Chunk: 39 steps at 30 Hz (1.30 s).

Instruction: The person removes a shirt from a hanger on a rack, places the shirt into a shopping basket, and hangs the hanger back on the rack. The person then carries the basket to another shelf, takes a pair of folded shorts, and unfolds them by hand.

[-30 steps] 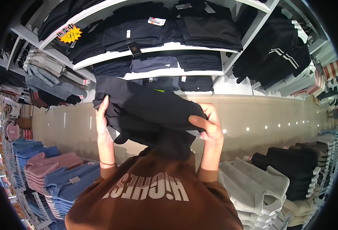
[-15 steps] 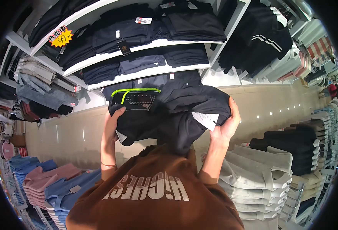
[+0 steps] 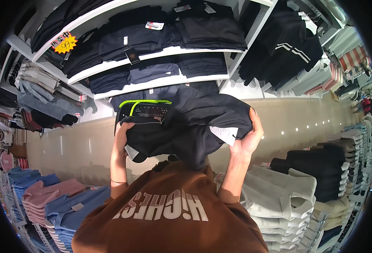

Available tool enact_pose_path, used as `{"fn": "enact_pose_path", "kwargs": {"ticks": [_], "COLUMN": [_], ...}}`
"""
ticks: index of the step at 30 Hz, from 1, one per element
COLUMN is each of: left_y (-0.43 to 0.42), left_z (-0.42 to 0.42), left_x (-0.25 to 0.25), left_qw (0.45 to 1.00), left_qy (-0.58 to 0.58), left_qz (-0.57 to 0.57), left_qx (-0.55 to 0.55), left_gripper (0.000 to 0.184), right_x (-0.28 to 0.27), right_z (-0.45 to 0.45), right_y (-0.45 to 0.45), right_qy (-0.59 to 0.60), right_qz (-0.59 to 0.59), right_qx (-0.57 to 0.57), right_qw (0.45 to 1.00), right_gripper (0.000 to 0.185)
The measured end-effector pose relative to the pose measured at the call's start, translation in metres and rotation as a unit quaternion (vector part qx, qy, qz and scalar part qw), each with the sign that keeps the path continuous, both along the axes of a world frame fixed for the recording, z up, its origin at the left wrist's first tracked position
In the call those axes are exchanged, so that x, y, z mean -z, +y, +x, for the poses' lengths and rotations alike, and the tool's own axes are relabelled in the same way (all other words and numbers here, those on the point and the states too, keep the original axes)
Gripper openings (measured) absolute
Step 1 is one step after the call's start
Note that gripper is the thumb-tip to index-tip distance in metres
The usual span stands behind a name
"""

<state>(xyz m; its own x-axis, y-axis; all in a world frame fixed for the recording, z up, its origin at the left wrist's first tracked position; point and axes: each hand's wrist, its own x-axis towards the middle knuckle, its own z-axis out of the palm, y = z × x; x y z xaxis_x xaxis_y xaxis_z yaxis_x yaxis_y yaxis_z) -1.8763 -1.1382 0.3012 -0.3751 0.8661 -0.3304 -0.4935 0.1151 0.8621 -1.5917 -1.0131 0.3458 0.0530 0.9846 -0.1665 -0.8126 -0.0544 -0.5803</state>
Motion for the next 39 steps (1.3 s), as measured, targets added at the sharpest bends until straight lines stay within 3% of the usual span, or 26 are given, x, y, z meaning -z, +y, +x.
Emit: {"fn": "enact_pose_path", "kwargs": {"ticks": [9,22,24,28,32,33,34,35,36,38,39], "left_y": [0.039,0.086,0.091,0.101,0.108,0.110,0.114,0.118,0.122,0.124,0.122], "left_z": [0.025,0.065,0.071,0.093,0.109,0.113,0.116,0.120,0.124,0.127,0.125], "left_x": [0.009,0.012,0.013,-0.003,0.003,0.009,0.018,0.028,0.034,0.026,0.027], "left_qw": [0.995,0.993,0.990,0.994,0.990,0.987,0.990,0.992,0.993,0.989,0.986], "left_qy": [0.088,0.117,0.141,0.067,-0.031,-0.060,-0.074,-0.088,-0.102,-0.140,-0.160], "left_qz": [0.014,-0.003,0.001,-0.011,-0.054,-0.090,-0.054,-0.018,0.019,0.006,-0.007], "left_qx": [-0.046,-0.005,-0.011,-0.087,-0.127,-0.122,-0.104,-0.084,-0.063,-0.053,-0.044], "left_gripper": [0.022,0.029,0.031,0.035,0.043,0.047,0.045,0.042,0.040,0.034,0.033], "right_x": [-0.006,0.015,0.010,0.003,0.006,0.002,-0.020,-0.014,-0.021,-0.027,-0.025], "right_z": [0.020,0.061,0.059,0.056,0.032,0.029,0.008,0.006,0.005,-0.011,-0.013], "right_y": [0.040,0.087,0.092,0.102,0.088,0.082,0.061,0.067,0.068,0.066,0.066], "right_qy": [0.001,0.105,0.083,0.085,-0.104,-0.058,-0.135,-0.222,-0.300,-0.314,-0.306], "right_qz": [0.003,-0.033,-0.052,-0.078,-0.017,0.068,0.047,0.232,0.348,0.486,0.479], "right_qx": [-0.086,-0.064,-0.047,-0.037,-0.024,-0.189,-0.155,-0.270,-0.357,-0.422,-0.454], "right_qw": [0.996,0.992,0.994,0.993,0.994,0.978,0.978,0.908,0.813,0.698,0.686], "right_gripper": [0.017,0.023,0.023,0.025,0.025,0.027,0.015,0.006,0.025,0.037,0.033]}}
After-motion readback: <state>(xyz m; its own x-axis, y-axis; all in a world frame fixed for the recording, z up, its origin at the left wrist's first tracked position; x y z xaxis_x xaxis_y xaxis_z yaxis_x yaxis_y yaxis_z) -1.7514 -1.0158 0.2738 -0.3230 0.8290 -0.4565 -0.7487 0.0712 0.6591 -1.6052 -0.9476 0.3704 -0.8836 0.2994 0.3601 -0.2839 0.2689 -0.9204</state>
